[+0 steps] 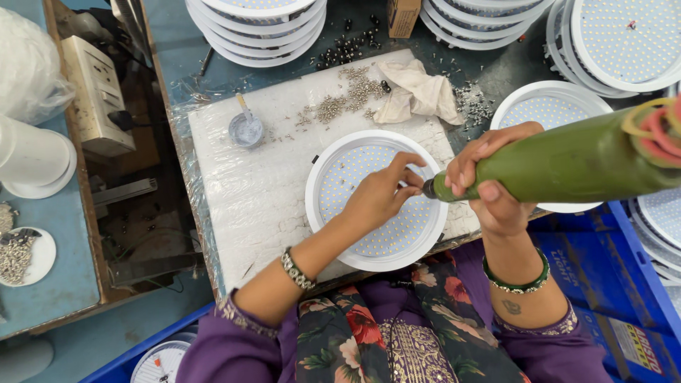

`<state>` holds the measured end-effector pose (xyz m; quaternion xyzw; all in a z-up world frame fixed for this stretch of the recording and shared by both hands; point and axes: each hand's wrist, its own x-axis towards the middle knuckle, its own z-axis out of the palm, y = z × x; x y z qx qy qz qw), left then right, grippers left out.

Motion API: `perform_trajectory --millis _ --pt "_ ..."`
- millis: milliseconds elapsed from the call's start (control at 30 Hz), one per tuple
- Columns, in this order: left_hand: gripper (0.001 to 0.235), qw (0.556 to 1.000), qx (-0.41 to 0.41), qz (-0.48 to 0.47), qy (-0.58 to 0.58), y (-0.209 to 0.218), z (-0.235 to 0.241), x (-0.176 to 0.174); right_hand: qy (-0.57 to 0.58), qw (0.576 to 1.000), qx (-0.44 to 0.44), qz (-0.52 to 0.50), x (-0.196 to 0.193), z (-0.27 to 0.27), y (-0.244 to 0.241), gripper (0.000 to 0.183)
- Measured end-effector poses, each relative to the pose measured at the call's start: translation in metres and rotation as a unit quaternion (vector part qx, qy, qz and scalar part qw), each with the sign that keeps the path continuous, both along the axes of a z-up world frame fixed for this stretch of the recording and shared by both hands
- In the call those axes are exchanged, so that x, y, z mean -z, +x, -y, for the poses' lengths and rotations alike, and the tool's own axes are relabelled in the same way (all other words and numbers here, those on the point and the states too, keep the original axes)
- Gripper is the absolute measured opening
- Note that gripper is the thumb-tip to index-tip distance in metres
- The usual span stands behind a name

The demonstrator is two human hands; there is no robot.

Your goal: The person assembles LED light fixtures by placing circular LED boards into plastic frames and securing them with a handheld power screwdriver.

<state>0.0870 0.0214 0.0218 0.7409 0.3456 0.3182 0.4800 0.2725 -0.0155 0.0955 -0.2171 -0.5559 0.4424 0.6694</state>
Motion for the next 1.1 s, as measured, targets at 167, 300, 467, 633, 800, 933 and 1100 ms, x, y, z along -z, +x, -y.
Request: perform_trajectory --millis 167,300,467,633,800,933,1100 --pt "0.042 0.997 0.017 -0.063 0.041 0.017 -0.017 0.003 0.0 1.0 0.031 -0.005 0.02 -0.012 0.006 0.048" --pt "0.044 0.996 0.014 -0.063 0.062 0.022 -0.018 0.012 -0.011 0.999 0.042 0.005 0.036 -0.013 0.009 0.046" --pt "0.049 0.987 0.012 -0.079 0.136 0.021 -0.016 0.018 -0.028 0.999 0.037 0.0 0.043 -0.015 0.011 0.047" --pt "0.048 0.981 0.007 -0.133 0.141 0.022 -0.015 0.021 -0.037 0.999 0.03 -0.012 0.043 -0.016 0.013 0.049" --pt "0.048 0.982 0.006 -0.11 0.151 0.019 -0.015 0.023 -0.038 0.999 0.024 -0.01 0.042 -0.017 0.011 0.05" --pt "0.04 0.975 -0.001 -0.149 0.165 0.019 -0.015 0.022 -0.04 0.999 0.021 -0.003 0.042 -0.02 0.01 0.049" --pt "0.036 0.971 -0.009 -0.17 0.166 0.018 -0.015 0.021 -0.05 0.999 0.003 0.0 0.047 -0.029 0.012 0.047"
